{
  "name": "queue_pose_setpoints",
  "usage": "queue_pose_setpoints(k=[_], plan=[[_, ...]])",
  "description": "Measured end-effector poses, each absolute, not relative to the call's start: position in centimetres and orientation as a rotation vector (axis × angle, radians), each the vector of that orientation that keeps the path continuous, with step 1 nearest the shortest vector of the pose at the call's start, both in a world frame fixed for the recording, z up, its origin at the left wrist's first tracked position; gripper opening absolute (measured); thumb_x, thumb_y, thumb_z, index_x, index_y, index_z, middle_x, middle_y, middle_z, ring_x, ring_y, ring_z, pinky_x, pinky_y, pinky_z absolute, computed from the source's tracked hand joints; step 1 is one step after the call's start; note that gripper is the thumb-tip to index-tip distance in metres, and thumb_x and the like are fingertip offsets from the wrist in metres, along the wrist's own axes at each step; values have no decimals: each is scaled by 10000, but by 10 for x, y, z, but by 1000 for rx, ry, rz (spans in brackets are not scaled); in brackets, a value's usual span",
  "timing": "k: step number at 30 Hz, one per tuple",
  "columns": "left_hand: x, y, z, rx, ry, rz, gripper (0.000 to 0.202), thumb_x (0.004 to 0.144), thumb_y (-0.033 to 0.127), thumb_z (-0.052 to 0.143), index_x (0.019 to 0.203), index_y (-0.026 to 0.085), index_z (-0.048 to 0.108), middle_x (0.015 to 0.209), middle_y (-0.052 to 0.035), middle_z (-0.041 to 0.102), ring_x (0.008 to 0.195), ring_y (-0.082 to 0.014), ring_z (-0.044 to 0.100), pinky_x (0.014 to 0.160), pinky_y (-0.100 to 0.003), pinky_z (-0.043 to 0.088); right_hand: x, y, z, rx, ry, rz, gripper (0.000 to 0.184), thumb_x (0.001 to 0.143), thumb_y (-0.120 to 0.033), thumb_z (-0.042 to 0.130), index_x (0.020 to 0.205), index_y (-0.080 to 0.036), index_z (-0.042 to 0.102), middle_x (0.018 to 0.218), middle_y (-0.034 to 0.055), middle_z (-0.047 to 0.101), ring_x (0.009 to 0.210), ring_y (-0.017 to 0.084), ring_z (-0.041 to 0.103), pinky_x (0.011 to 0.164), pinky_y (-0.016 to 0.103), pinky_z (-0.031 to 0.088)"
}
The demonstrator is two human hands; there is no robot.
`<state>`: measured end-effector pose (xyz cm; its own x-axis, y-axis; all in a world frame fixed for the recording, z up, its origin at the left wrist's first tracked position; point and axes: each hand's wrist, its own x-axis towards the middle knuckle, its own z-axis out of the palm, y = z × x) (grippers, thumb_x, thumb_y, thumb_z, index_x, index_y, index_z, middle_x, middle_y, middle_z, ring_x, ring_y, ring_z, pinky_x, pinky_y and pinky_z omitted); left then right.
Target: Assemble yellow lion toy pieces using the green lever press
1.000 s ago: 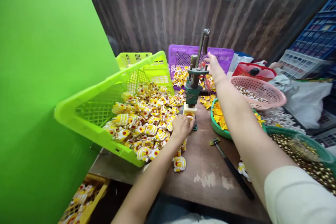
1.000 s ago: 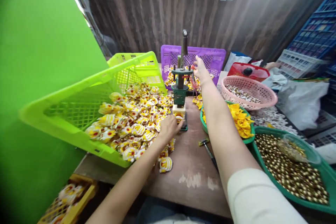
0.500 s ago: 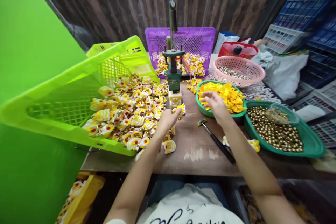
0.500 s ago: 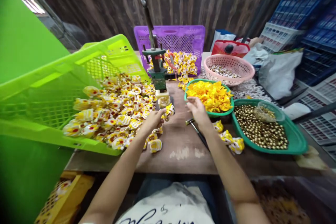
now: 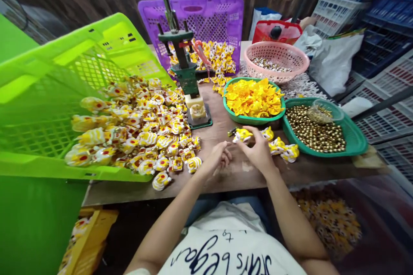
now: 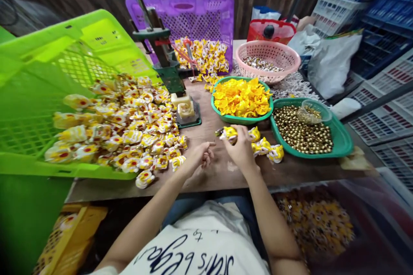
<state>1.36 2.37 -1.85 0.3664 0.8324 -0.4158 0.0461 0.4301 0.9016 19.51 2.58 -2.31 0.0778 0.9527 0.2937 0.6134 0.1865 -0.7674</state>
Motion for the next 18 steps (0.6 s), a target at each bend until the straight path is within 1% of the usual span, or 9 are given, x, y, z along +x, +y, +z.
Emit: queue_pose_setpoints(k=[2,4,6,7,9,10,13,15,18], plan=[[7,16,-13,1309,1219,631,386,928,450,420,1085,157,617,801,-41,624,557,-131,541,513,-251,414,209,33,-31,-1691,-1695,246,426,873,-348,617,1239,-134,575,1223,194,591,1139,311,550,956,429,431],[-3,9,-2,1664,1397,630,297,921,358,470,1046,159,652,941,-91,660,801,-194,615,733,-305,493,216,40,-37,-1844,-1782,78,378,880,-285,594,1209,-100,582,1180,212,604,1130,326,541,958,447,381],[-16,6,10,1963,1690,595,277,906,262,493,1103,150,652,1107,-144,651,1045,-272,579,935,-382,450,216,43,-38,-1951,-1877,-10,324,889,-258,571,1168,-96,595,1098,201,645,1082,334,551,935,456,336],[-23,6,14,2058,1861,543,316,898,228,494,1167,139,634,1192,-170,625,1122,-308,540,985,-424,416,215,43,-36,-1983,-1914,-39,297,895,-258,560,1143,-101,601,1057,193,664,1056,335,553,918,455,317],[-37,11,18,2158,2120,374,386,888,190,494,1254,127,598,1295,-196,575,1203,-363,475,1021,-493,364,211,42,-32,-2006,-1955,-88,257,906,-262,539,1102,-111,607,1008,181,686,1024,333,549,890,445,287],[-44,16,17,2191,2175,280,378,887,188,494,1244,132,607,1294,-193,577,1215,-377,460,1030,-516,345,209,41,-29,-1998,-1962,-105,246,909,-259,529,1091,-113,607,1012,180,692,1024,330,545,881,440,279],[-60,33,8,2286,2128,155,252,900,224,497,1053,154,685,1165,-163,641,1197,-372,471,1067,-527,298,205,36,-17,-1931,-1921,-123,243,924,-261,509,1093,-119,611,1087,181,693,1068,326,535,891,443,271],[-65,43,3,2256,2097,285,236,912,289,512,974,159,699,1123,-155,660,1179,-356,491,1061,-500,313,202,31,-6,-1870,-1841,-93,237,932,-271,499,1078,-131,622,1112,177,693,1083,325,543,912,456,286],[-61,55,0,2007,1983,619,341,931,427,498,921,159,708,1043,-133,694,1083,-302,557,951,-409,410,189,21,13,-1689,-1761,124,236,939,-277,467,1062,-169,636,1094,163,696,1046,307,584,902,447,370]])
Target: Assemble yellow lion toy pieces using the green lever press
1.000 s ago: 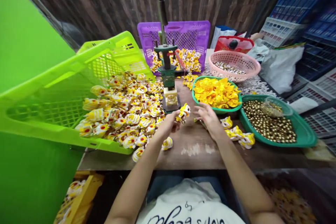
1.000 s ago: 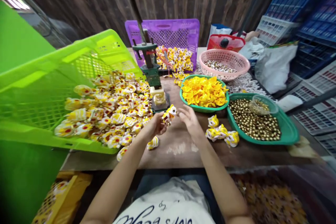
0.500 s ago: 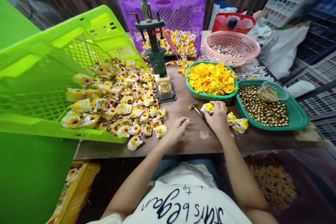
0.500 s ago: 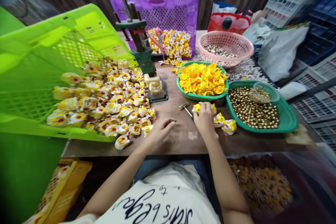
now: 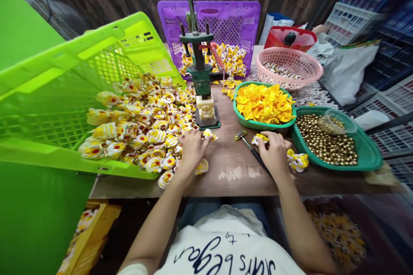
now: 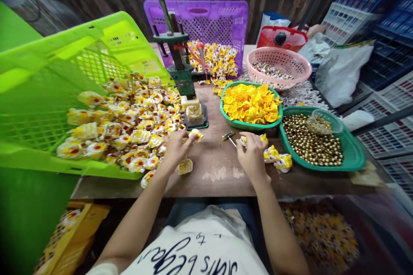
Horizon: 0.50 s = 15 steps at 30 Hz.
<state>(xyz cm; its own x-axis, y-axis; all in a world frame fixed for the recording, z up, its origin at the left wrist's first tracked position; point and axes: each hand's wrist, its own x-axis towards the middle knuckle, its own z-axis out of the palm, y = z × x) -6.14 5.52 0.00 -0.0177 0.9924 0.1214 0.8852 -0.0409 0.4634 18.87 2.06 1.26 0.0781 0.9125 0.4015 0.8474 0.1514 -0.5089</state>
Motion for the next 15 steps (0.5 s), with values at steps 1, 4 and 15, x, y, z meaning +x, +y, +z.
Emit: queue_pose_setpoints(k=[1,4,15], plan=[[-57,58,0,1904,1890,702,400,938,473,473,888,156,711,980,-118,705,1019,-276,584,893,-367,436,181,18,18,-1599,-1761,258,253,937,-283,463,1101,-184,628,1114,154,690,1035,294,599,882,432,411],[-38,60,-2,1634,1531,842,560,940,588,396,791,144,703,783,-72,695,815,-211,607,705,-271,449,157,14,22,-1316,-1759,714,421,896,-305,532,1309,-224,514,1307,119,611,1138,255,608,892,387,498],[10,53,-7,1573,1378,726,667,963,618,251,581,159,547,539,-22,526,547,-151,497,549,-261,333,144,14,-31,-1080,-1206,1224,602,832,-486,665,1320,-175,496,1354,129,589,1261,262,575,1100,394,450]])
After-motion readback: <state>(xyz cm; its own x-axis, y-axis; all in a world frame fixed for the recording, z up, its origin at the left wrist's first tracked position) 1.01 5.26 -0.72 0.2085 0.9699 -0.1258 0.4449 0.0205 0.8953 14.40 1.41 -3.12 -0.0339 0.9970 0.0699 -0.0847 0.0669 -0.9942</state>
